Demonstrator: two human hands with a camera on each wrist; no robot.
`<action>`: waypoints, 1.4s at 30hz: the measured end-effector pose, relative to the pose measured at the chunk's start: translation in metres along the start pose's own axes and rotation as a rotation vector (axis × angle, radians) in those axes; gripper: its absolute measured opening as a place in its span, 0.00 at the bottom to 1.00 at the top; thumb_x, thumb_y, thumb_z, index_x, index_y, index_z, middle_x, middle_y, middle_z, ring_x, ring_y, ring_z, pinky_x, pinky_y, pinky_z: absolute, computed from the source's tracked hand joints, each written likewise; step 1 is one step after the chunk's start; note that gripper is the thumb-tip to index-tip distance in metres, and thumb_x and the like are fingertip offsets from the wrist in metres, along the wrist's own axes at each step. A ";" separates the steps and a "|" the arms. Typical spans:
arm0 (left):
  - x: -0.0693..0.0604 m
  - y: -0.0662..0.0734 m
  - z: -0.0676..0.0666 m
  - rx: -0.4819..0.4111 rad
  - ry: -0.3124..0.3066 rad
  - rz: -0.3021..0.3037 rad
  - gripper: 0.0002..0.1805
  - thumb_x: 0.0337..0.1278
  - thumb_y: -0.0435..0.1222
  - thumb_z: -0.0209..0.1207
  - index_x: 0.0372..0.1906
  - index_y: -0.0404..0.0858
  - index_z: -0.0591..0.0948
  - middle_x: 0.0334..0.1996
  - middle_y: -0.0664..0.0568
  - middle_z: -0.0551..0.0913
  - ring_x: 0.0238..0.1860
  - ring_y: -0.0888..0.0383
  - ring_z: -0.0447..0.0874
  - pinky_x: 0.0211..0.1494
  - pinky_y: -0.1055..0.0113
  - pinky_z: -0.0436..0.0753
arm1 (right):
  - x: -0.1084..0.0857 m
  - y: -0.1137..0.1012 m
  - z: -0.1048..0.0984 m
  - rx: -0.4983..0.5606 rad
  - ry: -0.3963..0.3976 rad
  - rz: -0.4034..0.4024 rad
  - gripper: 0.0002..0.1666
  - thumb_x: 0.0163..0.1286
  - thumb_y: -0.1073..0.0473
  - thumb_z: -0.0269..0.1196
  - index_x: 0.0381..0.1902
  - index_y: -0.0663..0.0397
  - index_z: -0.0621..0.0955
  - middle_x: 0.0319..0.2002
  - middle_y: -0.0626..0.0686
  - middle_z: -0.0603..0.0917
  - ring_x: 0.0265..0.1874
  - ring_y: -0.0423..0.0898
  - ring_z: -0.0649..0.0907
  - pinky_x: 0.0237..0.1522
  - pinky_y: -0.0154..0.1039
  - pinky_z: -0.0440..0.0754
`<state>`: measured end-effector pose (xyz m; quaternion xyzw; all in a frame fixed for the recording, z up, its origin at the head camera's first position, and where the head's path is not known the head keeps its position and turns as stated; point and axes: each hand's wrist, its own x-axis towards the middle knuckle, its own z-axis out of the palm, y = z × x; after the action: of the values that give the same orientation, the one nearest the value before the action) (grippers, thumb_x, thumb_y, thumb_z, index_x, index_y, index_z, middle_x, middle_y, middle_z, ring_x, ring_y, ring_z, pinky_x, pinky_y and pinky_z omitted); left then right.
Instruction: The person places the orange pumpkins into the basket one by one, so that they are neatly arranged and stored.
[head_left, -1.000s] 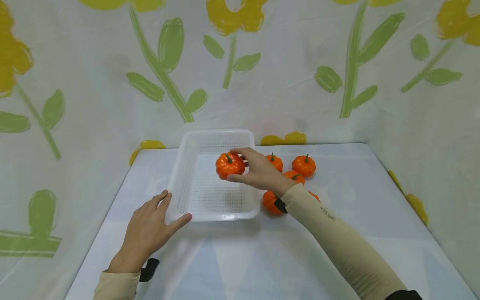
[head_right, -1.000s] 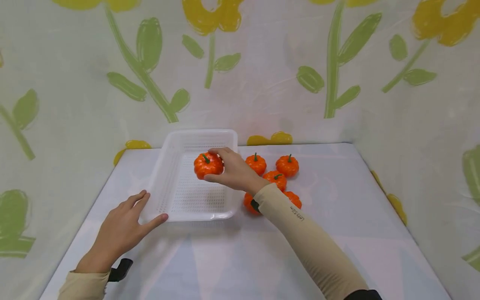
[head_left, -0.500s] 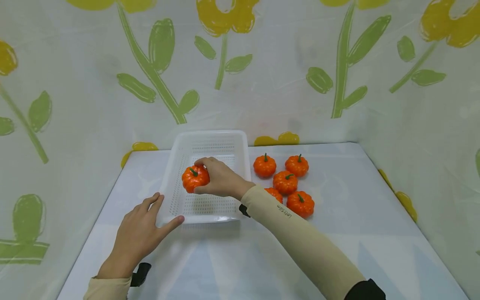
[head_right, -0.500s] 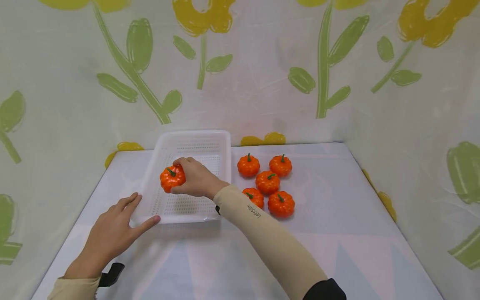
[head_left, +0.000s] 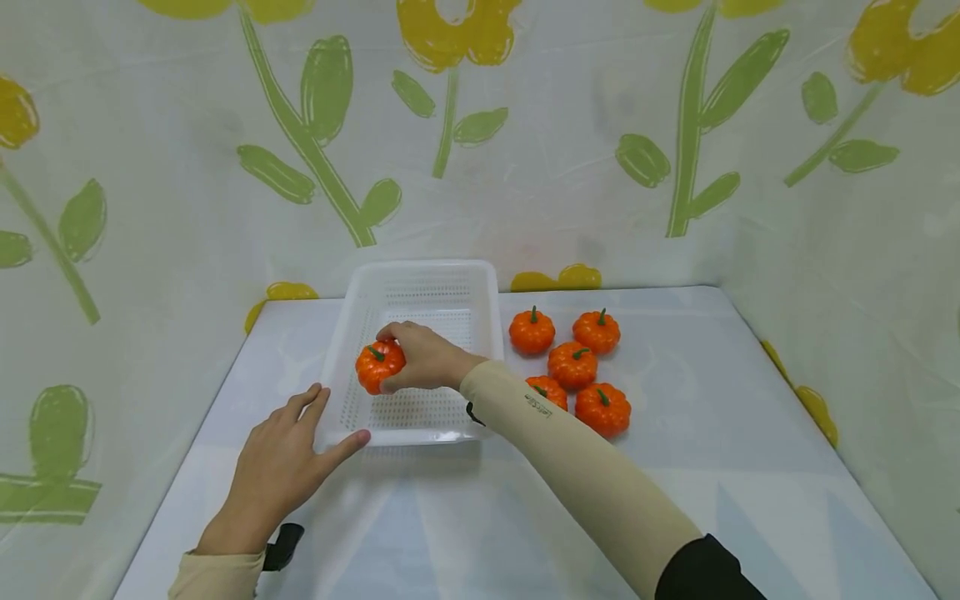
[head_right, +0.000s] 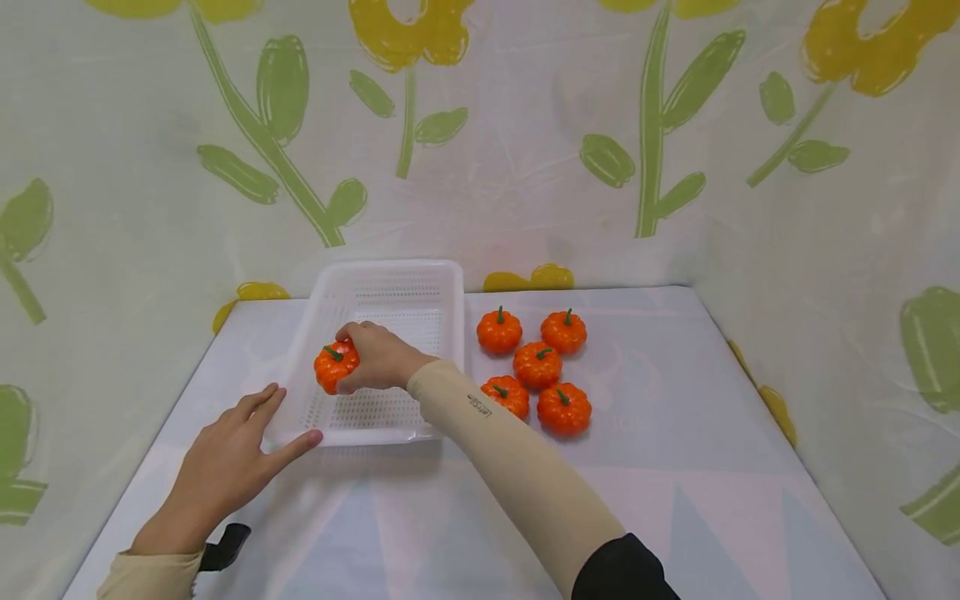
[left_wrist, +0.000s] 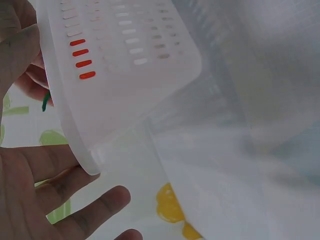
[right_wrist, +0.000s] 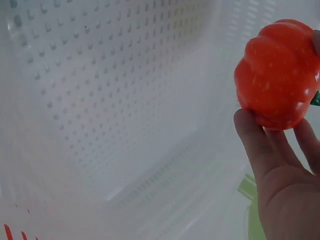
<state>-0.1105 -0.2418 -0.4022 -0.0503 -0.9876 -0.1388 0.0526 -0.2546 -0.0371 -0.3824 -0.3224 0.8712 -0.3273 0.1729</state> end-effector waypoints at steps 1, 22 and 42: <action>0.000 0.000 0.000 -0.001 0.003 0.002 0.57 0.58 0.72 0.53 0.73 0.28 0.67 0.71 0.35 0.68 0.62 0.29 0.72 0.60 0.31 0.70 | 0.001 0.000 0.001 -0.013 -0.020 -0.002 0.40 0.60 0.55 0.75 0.67 0.53 0.71 0.59 0.49 0.76 0.51 0.41 0.77 0.52 0.27 0.78; -0.001 -0.001 0.001 -0.001 0.026 0.002 0.55 0.58 0.72 0.54 0.72 0.28 0.69 0.70 0.36 0.69 0.61 0.31 0.73 0.60 0.32 0.71 | 0.012 0.000 0.022 -0.157 -0.210 0.022 0.40 0.59 0.55 0.78 0.65 0.50 0.71 0.55 0.47 0.77 0.52 0.41 0.77 0.60 0.30 0.76; 0.000 -0.002 0.001 -0.011 0.019 -0.011 0.57 0.57 0.73 0.54 0.72 0.27 0.69 0.70 0.35 0.70 0.63 0.31 0.72 0.62 0.33 0.70 | 0.015 0.008 0.032 -0.219 -0.234 0.055 0.45 0.62 0.50 0.76 0.72 0.47 0.67 0.64 0.50 0.74 0.56 0.42 0.76 0.61 0.34 0.77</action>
<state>-0.1109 -0.2431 -0.4037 -0.0440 -0.9866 -0.1450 0.0609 -0.2527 -0.0569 -0.4123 -0.3513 0.8840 -0.1858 0.2462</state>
